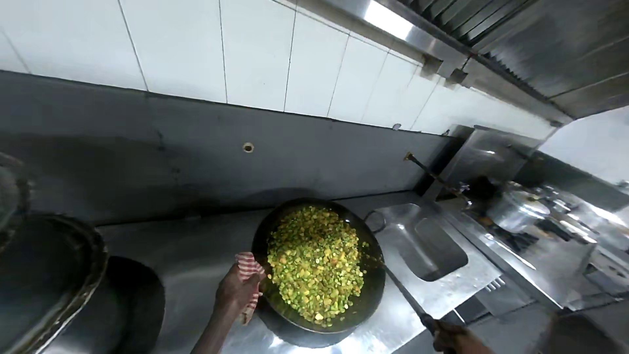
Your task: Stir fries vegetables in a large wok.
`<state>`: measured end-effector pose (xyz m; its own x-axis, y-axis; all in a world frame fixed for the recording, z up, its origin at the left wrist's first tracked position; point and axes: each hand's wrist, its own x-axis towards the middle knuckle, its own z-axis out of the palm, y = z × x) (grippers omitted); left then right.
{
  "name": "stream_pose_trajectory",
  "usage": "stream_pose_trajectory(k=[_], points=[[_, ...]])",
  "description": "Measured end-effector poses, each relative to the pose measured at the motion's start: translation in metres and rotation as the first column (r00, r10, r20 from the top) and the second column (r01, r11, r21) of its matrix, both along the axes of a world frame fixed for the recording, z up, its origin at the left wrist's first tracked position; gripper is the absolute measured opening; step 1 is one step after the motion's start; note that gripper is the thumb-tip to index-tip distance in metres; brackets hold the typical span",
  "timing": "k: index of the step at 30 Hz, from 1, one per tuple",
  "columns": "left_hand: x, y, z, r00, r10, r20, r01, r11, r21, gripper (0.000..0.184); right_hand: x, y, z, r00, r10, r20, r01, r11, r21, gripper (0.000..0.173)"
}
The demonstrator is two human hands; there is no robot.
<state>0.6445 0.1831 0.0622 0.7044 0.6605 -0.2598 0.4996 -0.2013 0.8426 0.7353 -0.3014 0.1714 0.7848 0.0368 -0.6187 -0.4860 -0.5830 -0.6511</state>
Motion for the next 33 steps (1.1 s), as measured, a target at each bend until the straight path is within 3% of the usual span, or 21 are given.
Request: stream_pose_trajectory(k=[4, 8, 13, 16, 18, 20, 22, 24, 28, 33], points=[[-0.002, -0.001, -0.005, 0.998, 0.034, 0.048, -0.033, 0.999, -0.016, 0.058, 0.099, -0.013, 0.005, 0.981, 0.092, -0.168, -0.077, 0.993, 0.094, 0.031], [0.001, -0.012, 0.010, 0.996, 0.090, 0.003, -0.090, 0.996, -0.025, 0.059, 0.181, 0.017, -0.005, 0.926, 0.289, -0.241, -0.282, 0.957, 0.065, 0.029], [0.000, -0.015, 0.009, 0.994, 0.114, 0.001, -0.113, 0.993, -0.027, 0.054, 0.219, 0.063, -0.036, 0.806, 0.570, -0.158, -0.570, 0.820, 0.052, 0.037], [0.001, -0.019, 0.011, 0.991, 0.131, -0.002, -0.131, 0.990, -0.056, 0.051, 0.201, 0.068, -0.032, 0.698, 0.714, -0.064, -0.714, 0.684, -0.148, 0.044], [0.002, -0.024, 0.015, 0.990, 0.141, 0.008, -0.140, 0.988, -0.070, 0.048, 0.186, 0.057, -0.014, 0.576, 0.817, -0.022, -0.767, 0.530, -0.362, 0.058], [0.002, -0.028, 0.022, 0.988, 0.154, -0.002, -0.154, 0.985, -0.081, 0.048, 0.173, 0.038, 0.015, 0.456, 0.890, -0.002, -0.752, 0.384, -0.537, 0.072], [0.001, -0.032, 0.026, 0.987, 0.156, -0.037, -0.159, 0.984, -0.076, 0.046, 0.164, 0.013, 0.037, 0.392, 0.920, 0.019, -0.703, 0.313, -0.639, 0.075], [-0.001, -0.031, 0.023, 0.988, 0.142, -0.056, -0.144, 0.989, -0.044, 0.044, 0.156, -0.004, 0.055, 0.404, 0.915, 0.025, -0.652, 0.307, -0.693, 0.074], [0.001, -0.027, 0.020, 0.987, 0.143, -0.076, -0.146, 0.989, -0.032, 0.044, 0.151, -0.017, 0.083, 0.538, 0.843, 0.021, -0.599, 0.400, -0.694, 0.066], [0.000, -0.025, 0.016, 0.986, 0.155, -0.054, -0.158, 0.985, -0.062, 0.046, 0.160, -0.008, 0.113, 0.695, 0.707, -0.135, -0.622, 0.495, -0.607, 0.049]])
